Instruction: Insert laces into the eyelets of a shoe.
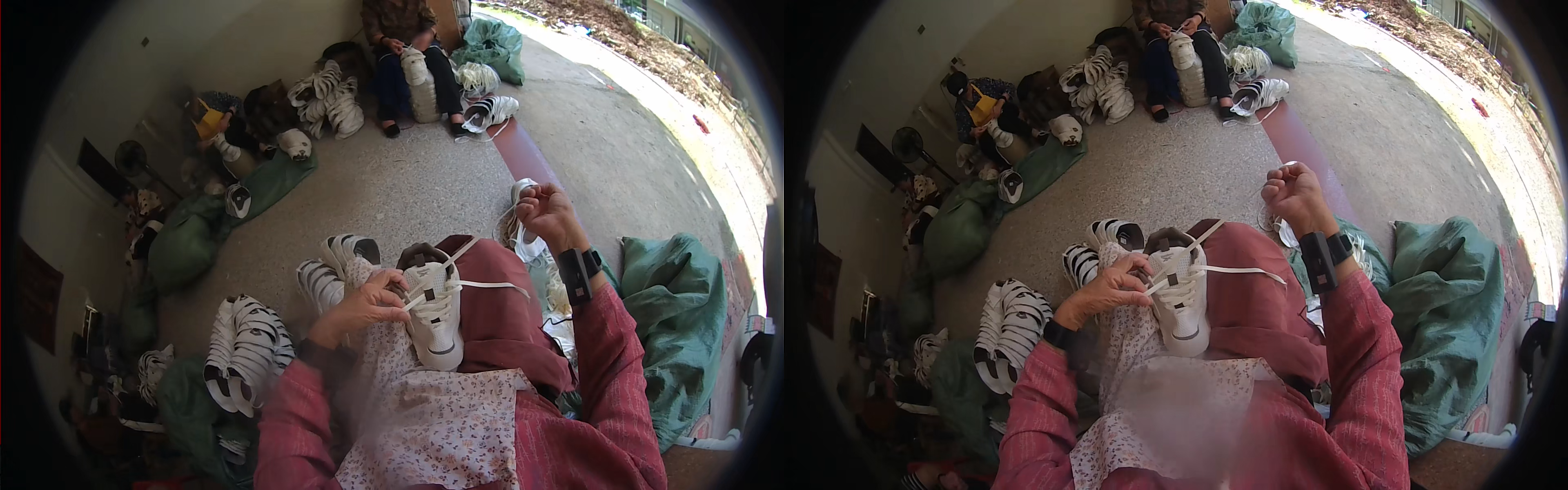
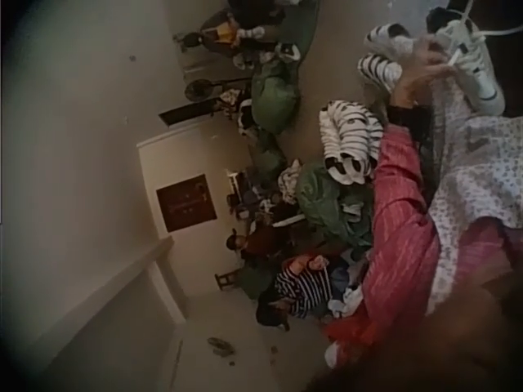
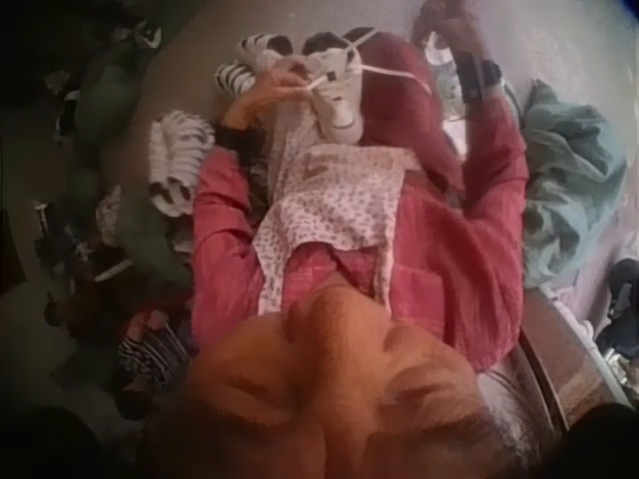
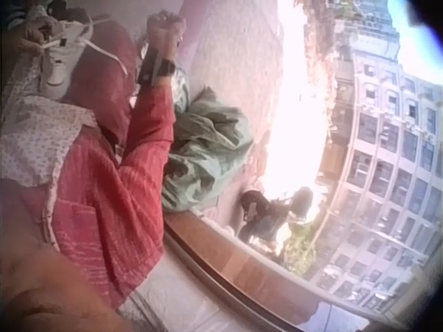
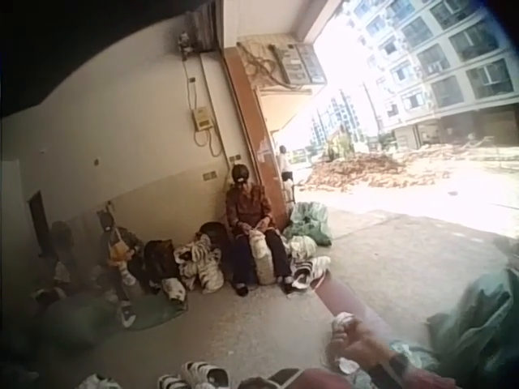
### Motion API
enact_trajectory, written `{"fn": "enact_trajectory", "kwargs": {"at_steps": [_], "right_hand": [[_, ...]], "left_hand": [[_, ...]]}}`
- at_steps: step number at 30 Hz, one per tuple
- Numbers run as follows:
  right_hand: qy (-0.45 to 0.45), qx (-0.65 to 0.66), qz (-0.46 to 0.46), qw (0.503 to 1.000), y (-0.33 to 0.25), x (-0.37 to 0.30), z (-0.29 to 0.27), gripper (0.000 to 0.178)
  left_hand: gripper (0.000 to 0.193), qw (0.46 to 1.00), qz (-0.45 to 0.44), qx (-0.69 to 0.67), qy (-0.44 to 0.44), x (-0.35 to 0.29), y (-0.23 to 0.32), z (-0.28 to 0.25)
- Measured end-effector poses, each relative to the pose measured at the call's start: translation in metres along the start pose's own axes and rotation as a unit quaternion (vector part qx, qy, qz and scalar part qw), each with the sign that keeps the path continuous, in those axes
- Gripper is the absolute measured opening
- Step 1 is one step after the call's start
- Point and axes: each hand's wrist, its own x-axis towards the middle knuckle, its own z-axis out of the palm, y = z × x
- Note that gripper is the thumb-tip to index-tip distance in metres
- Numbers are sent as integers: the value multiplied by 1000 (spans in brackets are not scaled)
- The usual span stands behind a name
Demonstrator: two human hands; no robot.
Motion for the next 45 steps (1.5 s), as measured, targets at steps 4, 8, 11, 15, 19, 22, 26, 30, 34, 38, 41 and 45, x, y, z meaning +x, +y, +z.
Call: {"fn": "enact_trajectory", "kwargs": {"at_steps": [4,8,11,15,19,22,26,30,34,38,41,45], "right_hand": [[-18,-13,-29,999,5,-5,-14,15],[-43,-278,-74,957,58,-36,0,32],[-23,-527,-122,841,61,-59,-2,41],[-68,-732,-165,658,75,-71,-5,31],[-147,-820,-134,536,97,-88,0,37],[-170,-820,-98,537,109,-87,-5,41],[-154,-778,18,608,111,-86,5,41],[-163,-651,69,738,101,-87,25,34],[-151,-573,80,802,105,-88,43,29],[-169,-612,97,767,114,-81,57,27],[-262,-617,134,729,138,-82,84,28],[-388,-643,46,658,140,-111,133,37]], "left_hand": [[19,1000,-26,10,13,2,7,5],[28,982,58,158,91,-17,-5,20],[23,943,105,258,182,-17,6,42],[20,944,86,207,243,-18,15,36],[23,962,53,101,247,1,19,10],[20,980,8,12,200,20,22,7],[19,988,-13,41,147,37,12,3],[16,990,-39,88,107,45,15,1],[22,978,37,187,86,49,8,7],[33,990,-39,-118,63,58,8,19],[38,936,223,232,141,68,-16,26],[27,898,153,-376,-167,55,-43,19]]}}
